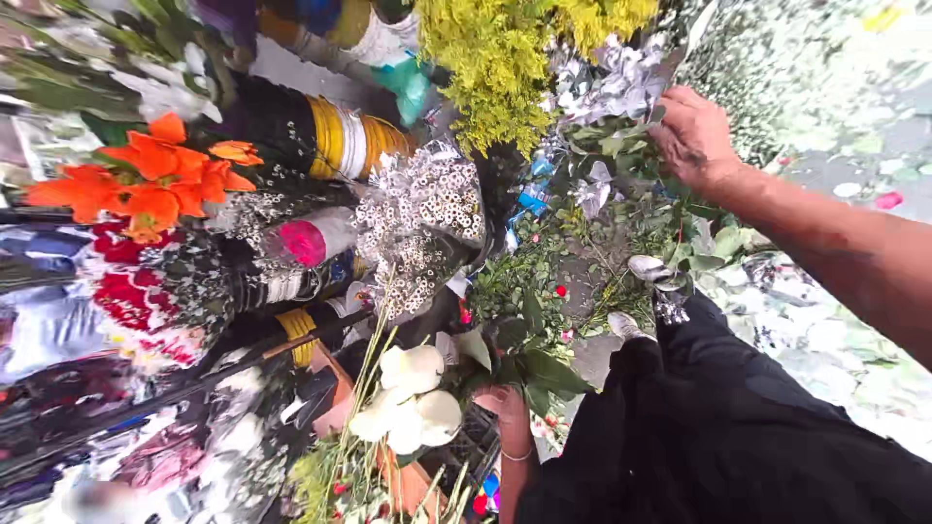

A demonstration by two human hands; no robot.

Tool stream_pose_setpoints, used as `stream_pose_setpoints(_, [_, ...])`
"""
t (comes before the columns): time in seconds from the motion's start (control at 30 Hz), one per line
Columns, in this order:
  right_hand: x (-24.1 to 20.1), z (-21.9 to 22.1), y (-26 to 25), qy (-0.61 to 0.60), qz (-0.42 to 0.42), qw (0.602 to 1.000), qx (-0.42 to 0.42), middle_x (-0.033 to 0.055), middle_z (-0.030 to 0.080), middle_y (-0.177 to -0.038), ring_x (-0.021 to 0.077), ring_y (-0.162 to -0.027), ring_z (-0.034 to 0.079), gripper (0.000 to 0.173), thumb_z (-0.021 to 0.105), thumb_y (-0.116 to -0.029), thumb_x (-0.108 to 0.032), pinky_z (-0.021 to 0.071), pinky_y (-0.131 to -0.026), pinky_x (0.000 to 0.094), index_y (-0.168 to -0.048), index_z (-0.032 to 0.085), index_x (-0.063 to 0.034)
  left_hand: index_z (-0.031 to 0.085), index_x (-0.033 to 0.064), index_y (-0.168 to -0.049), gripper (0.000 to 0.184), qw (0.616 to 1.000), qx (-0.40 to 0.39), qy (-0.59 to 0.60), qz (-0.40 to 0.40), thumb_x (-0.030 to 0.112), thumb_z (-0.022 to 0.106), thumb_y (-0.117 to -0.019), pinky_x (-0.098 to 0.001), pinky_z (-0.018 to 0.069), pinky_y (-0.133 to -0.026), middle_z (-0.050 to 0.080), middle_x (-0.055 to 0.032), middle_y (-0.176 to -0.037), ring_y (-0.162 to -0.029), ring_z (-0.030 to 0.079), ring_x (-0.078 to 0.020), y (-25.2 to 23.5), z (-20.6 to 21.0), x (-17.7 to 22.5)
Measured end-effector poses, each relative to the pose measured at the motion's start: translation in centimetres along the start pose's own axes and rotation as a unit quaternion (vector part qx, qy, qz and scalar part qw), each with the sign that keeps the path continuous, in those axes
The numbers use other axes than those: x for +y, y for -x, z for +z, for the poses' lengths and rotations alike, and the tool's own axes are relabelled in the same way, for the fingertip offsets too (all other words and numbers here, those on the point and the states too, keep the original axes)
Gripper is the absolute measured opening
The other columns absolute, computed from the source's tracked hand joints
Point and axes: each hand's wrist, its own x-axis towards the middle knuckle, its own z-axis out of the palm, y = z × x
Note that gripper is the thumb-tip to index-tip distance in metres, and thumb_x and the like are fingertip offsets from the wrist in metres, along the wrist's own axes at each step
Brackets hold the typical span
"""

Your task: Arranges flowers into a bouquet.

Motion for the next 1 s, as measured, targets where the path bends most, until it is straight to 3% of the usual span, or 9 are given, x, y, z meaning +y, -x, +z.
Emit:
stream_pose_setpoints(0.1, [-12.2, -4.3, -0.4, -0.049, -0.074, 0.994, 0.072, 0.028, 0.064, -0.097, 0.0317, -0.092, 0.064, 0.029, 0.049, -0.1064, -0.013, 0.0501, -0.085, 0.0403, -0.106, 0.066, 0.0113, 0.071, 0.0262, -0.108, 0.027, 0.983, 0.069, 0.15, 0.08, 0.05, 0.061, -0.0979, -0.0174, 0.0552, -0.089, 0.074, 0.0176, -0.101, -0.101, 0.067, 0.0065, -1.4, 0.4, 5.2])
stream_pose_setpoints(0.2, [-24.8, -7.0, 0.3, -0.139, -0.148, 0.97, 0.131, 0.0108, 0.067, -0.098, 0.0023, -0.096, 0.062, 0.025, 0.054, -0.1052, -0.015, 0.049, -0.09, 0.0182, -0.11, 0.067, 0.0061, 0.067, 0.0186, -0.105, 0.021, 0.958, 0.093, 0.26, 0.074, 0.038, 0.068, -0.0961, -0.0216, 0.0582, -0.085, 0.074, 0.0111, -0.095, -0.095, 0.069, 0.0017, -1.0, -2.7, 7.5])
stream_pose_setpoints(0.27, [-31.7, -6.5, 1.6, -0.23, -0.19, 0.946, 0.129, 0.0012, 0.068, -0.1, -0.0041, -0.097, 0.062, 0.021, 0.058, -0.1034, -0.012, 0.0501, -0.09, 0.0158, -0.113, 0.07, 0.0018, 0.068, 0.0182, -0.104, 0.024, 0.948, 0.101, 0.288, 0.091, 0.04, 0.07, -0.0949, -0.0215, 0.0577, -0.086, 0.074, 0.0111, -0.094, -0.095, 0.069, 0.0015, -0.5, -5.0, 8.9])
stream_pose_setpoints(0.4, [-40.7, -0.9, 6.2, -0.381, -0.152, 0.912, -0.012, -0.0033, 0.068, -0.098, -0.0019, -0.092, 0.063, 0.021, 0.061, -0.1006, -0.01, 0.053, -0.085, 0.0168, -0.115, 0.073, -0.0012, 0.07, 0.0189, -0.097, 0.031, 0.915, 0.169, 0.339, 0.138, 0.041, 0.084, -0.0802, -0.0211, 0.0585, -0.082, 0.074, 0.0113, -0.089, -0.089, 0.07, 0.0018, 0.9, -9.2, 13.0])
stream_pose_setpoints(0.53, [-46.0, 4.2, 11.4, -0.458, -0.132, 0.871, -0.121, -0.0031, 0.071, -0.097, -0.0021, -0.091, 0.064, 0.021, 0.062, -0.1002, -0.012, 0.0541, -0.086, 0.0175, -0.113, 0.074, -0.0004, 0.065, 0.0176, -0.11, 0.049, 0.928, 0.269, 0.126, 0.224, 0.06, 0.07, -0.086, -0.0162, 0.0566, -0.081, 0.071, 0.0206, -0.094, -0.09, 0.066, 0.0104, 4.7, -13.4, 14.3])
stream_pose_setpoints(0.67, [-49.2, 6.1, 15.9, -0.501, -0.178, 0.823, -0.197, 0.0014, 0.075, -0.1, -0.0023, -0.097, 0.067, 0.018, 0.066, -0.097, -0.011, 0.0534, -0.092, 0.0172, -0.104, 0.077, 0.0014, 0.066, 0.0089, -0.107, 0.055, 0.911, 0.349, 0.012, 0.22, 0.062, 0.058, -0.094, -0.0155, 0.0536, -0.086, 0.07, 0.0183, -0.094, -0.094, 0.063, 0.0131, 9.2, -15.3, 14.7])
stream_pose_setpoints(0.77, [-49.1, 7.1, 19.2, -0.503, -0.281, 0.787, -0.22, 0.0124, 0.076, -0.105, 0.0091, -0.107, 0.069, 0.021, 0.063, -0.1009, -0.014, 0.0516, -0.099, 0.023, -0.102, 0.076, 0.0017, 0.061, -0.0134, -0.109, 0.054, 0.91, 0.389, -0.058, 0.127, 0.039, 0.046, -0.1076, -0.0182, 0.0515, -0.092, 0.07, -0.0045, -0.098, -0.098, 0.064, 0.0042, 13.3, -15.7, 15.7])
stream_pose_setpoints(0.87, [-48.9, 6.7, 22.0, -0.473, -0.339, 0.778, -0.237, 0.0177, 0.072, -0.105, 0.0173, -0.105, 0.068, 0.019, 0.06, -0.1032, -0.013, 0.0515, -0.096, 0.0243, -0.105, 0.074, -0.0009, 0.046, -0.0299, -0.126, 0.037, 0.927, 0.353, -0.094, -0.087, -0.006, 0.05, -0.0976, -0.025, 0.0429, -0.105, 0.059, -0.0348, -0.123, -0.117, 0.058, -0.0176, 19.1, -14.4, 17.3])
stream_pose_setpoints(1.0, [-48.9, 6.1, 24.7, -0.437, -0.365, 0.77, -0.288, 0.0192, 0.073, -0.098, 0.0263, -0.09, 0.071, 0.024, 0.054, -0.1043, -0.012, 0.0567, -0.078, 0.0337, -0.11, 0.075, -0.0018, 0.056, -0.0266, -0.113, 0.033, 0.888, 0.408, -0.188, -0.099, -0.001, 0.055, -0.0925, -0.0242, 0.0489, -0.095, 0.066, -0.0294, -0.106, -0.102, 0.064, -0.0153, 22.0, -12.3, 17.1])
